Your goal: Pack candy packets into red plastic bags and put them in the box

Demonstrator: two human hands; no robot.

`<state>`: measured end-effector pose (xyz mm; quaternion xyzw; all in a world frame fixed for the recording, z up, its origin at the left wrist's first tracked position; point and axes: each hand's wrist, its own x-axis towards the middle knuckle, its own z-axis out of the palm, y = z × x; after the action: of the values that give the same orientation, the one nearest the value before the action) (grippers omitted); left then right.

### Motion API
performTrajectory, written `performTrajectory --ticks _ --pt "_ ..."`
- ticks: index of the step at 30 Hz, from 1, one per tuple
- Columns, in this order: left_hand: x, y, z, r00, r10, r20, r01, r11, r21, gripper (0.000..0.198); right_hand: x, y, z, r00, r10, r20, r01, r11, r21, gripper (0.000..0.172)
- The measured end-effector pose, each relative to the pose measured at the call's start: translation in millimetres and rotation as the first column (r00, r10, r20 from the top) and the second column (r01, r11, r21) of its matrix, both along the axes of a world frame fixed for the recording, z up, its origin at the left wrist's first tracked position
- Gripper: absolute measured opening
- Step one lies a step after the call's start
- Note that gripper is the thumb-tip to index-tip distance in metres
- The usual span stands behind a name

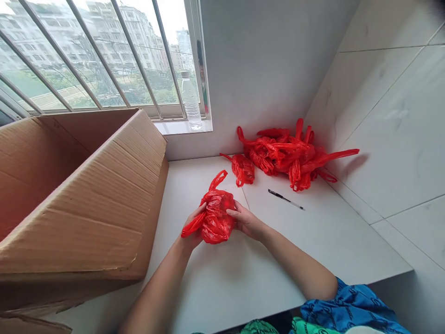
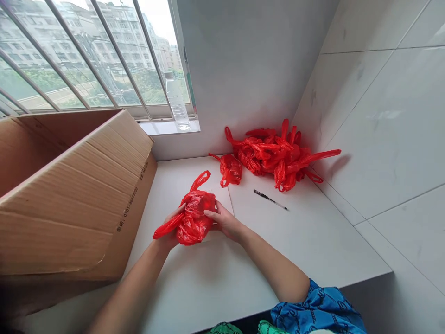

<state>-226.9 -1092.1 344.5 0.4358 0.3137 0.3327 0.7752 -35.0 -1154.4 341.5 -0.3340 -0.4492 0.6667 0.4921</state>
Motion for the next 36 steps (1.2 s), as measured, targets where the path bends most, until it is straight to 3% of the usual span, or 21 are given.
performTrajectory --ticks 5,10,18,22,31,36 --pt "3 -3 -0.9 0.994 0.008 0.109 0.018 0.972 -0.234 0.031 6 5 -9.2 0.98 -0.182 -0.083 0.175 0.981 -0.086 0.051" --pt "5 -2 -2.5 0.993 0.007 0.12 0.028 0.959 -0.283 0.032 13 7 -10.3 0.981 -0.157 -0.117 0.148 0.986 -0.078 0.05" --pt "4 -2 -1.4 0.983 -0.014 0.182 0.063 0.963 -0.263 0.036 13 0 1.6 0.985 -0.109 -0.136 0.106 0.994 -0.033 0.054" --pt "1 -5 2.7 0.977 -0.042 0.211 0.092 0.968 -0.233 0.035 14 2 -2.7 0.98 -0.127 -0.154 0.121 0.991 -0.049 0.056" --pt "2 -3 0.1 0.986 -0.001 0.167 0.026 0.989 -0.146 0.03 13 6 -11.7 0.963 -0.208 -0.172 0.186 0.974 -0.133 0.046" --pt "5 -13 5.5 0.985 -0.137 0.103 0.148 0.983 -0.111 0.043 11 5 -9.9 0.968 -0.223 -0.112 0.215 0.974 -0.078 0.046"
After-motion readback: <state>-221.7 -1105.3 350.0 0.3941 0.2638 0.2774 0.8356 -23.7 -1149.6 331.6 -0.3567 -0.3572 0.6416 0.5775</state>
